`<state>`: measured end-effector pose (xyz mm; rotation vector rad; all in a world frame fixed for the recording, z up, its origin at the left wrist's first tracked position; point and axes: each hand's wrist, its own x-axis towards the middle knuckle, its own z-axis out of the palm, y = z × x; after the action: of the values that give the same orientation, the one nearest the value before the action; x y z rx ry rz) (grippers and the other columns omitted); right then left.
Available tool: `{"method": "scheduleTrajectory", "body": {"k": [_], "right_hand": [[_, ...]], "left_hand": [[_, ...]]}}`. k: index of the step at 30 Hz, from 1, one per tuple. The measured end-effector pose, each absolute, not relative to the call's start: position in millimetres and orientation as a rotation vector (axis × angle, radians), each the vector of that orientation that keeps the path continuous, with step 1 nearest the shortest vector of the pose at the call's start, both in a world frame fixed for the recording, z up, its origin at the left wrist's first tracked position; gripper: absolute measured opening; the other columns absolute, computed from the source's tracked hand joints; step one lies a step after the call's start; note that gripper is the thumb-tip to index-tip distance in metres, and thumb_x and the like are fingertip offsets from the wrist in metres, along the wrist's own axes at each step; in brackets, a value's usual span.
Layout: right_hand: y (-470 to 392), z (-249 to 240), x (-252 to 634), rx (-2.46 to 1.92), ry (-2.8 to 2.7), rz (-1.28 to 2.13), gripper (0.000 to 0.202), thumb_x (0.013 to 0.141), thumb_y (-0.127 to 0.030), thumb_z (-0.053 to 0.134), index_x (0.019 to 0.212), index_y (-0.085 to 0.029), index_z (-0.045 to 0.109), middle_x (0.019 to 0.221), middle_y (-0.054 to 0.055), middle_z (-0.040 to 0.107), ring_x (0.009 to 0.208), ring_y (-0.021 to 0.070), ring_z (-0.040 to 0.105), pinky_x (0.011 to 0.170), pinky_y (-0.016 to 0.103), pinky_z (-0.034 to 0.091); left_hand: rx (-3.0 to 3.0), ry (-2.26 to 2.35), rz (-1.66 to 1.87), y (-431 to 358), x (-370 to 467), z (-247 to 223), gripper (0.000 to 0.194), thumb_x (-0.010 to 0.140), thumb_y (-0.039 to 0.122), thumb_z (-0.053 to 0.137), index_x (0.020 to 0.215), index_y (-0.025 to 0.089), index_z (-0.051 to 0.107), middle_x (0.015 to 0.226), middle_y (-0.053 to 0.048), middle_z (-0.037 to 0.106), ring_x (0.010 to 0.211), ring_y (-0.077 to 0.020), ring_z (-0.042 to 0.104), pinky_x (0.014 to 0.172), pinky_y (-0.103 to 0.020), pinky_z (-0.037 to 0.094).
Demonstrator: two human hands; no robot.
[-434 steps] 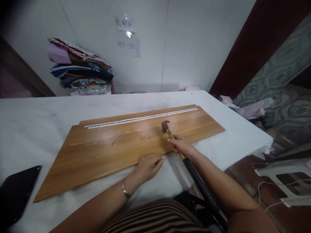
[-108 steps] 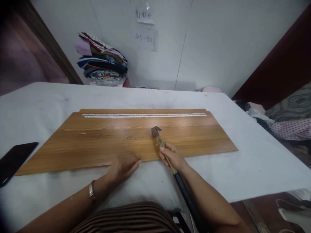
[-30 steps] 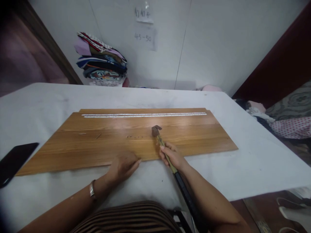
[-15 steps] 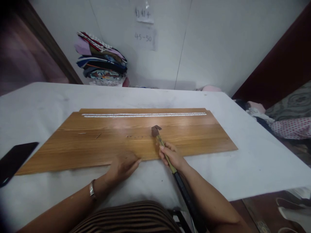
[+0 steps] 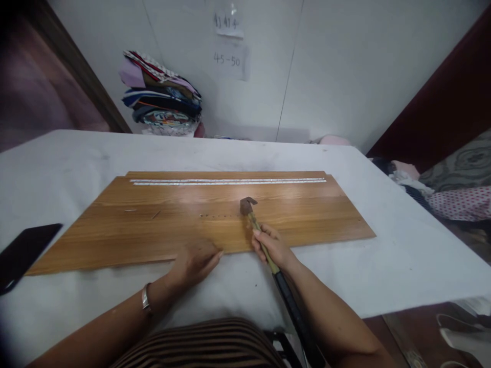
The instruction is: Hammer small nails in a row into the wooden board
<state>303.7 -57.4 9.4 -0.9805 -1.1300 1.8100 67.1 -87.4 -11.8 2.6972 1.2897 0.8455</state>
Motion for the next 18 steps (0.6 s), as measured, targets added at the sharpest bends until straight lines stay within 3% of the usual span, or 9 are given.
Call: {"method": "scheduleTrajectory", "body": {"k": [10, 18], "right_hand": [[-58.2, 10.7, 302.0, -1.025, -1.161, 1.811, 0.034, 0.080, -0.045, 0.059, 0.096, -0.015, 0.055, 0.054, -0.008, 0.048, 0.029, 0.0035, 0.035, 0.027, 0.016, 0.028], [-60.9, 3.9, 309.6, -1.019, -1.233, 1.788, 0.031, 0.086, -0.043, 0.054, 0.100, -0.016, 0.053, 0.057, -0.007, 0.047, 0.031, 0.0027, 0.035, 0.030, 0.015, 0.028]], "left_hand": [[2.688, 1.318, 0.790, -87.9, 66.2, -14.5, 0.028, 0.091, 0.026, 0.045, 0.065, 0.018, 0.053, 0.060, 0.000, 0.055, 0.056, -0.0110, 0.050, 0.055, -0.024, 0.033], [2.720, 1.328, 0.703, -90.6, 70.1, -5.2, 0.033, 0.093, 0.029, 0.039, 0.067, 0.017, 0.056, 0.062, -0.001, 0.058, 0.059, -0.0120, 0.052, 0.057, -0.025, 0.034]]}}
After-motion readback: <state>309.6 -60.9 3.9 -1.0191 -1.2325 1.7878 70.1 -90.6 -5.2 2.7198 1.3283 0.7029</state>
